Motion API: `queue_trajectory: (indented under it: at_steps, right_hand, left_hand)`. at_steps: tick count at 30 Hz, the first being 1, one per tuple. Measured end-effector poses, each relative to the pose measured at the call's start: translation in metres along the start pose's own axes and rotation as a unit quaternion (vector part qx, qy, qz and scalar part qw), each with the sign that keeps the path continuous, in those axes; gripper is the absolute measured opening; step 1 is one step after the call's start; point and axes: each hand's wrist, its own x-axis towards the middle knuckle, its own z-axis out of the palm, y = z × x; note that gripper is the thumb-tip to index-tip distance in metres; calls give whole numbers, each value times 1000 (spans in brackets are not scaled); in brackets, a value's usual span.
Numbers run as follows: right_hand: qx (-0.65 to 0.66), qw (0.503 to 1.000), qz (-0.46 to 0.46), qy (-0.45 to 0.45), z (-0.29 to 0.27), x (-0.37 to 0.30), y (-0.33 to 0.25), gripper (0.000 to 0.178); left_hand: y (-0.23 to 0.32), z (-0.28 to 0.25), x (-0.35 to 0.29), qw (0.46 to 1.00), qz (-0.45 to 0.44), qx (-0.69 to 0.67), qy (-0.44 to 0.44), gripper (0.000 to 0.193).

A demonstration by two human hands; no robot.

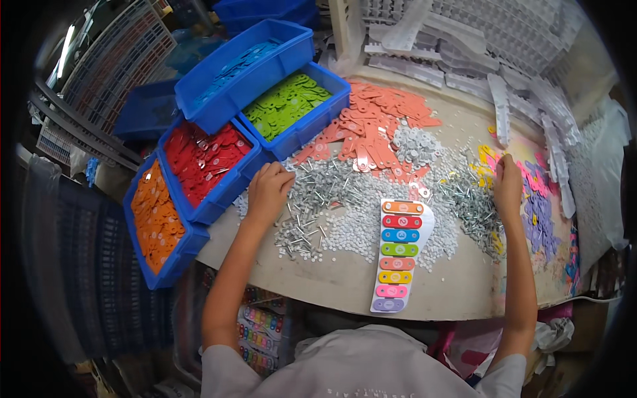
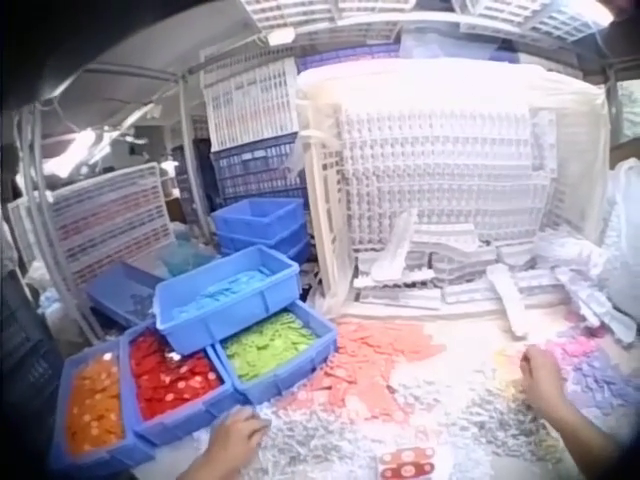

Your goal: Assemble toy xylophones by placing colorful plastic keys and metal bars onto a base.

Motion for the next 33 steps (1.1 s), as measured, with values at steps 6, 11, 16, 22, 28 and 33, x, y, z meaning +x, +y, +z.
queue_trajectory:
  at_steps: [6, 11, 16, 22, 28, 33]
  right_hand:
    - [338, 924, 20, -179, -35, -61, -104, 11]
    - [559, 756, 112, -321, -30, -100, -132, 8]
    - [560, 755, 125, -317, -16, -101, -129, 10]
    - [511, 782, 102, -342, -12, -97, -129, 9]
    - [456, 808, 100, -361, -13, -88, -133, 11]
    - [415, 812, 122, -393, -21, -78, -134, 26]
  left_hand:
    - [1, 1, 1, 1000, 6, 18, -11, 9]
    - [27, -15, 2, 999, -30, -10, 27, 7]
    - [95, -13, -3, 931, -163, -325, -30, 7]
    - [128, 11, -6, 778, -224, -535, -241, 12]
    - [136, 34, 0, 678, -264, -612, -309, 17]
    - [138, 41, 3, 680, -273, -605, -312, 14]
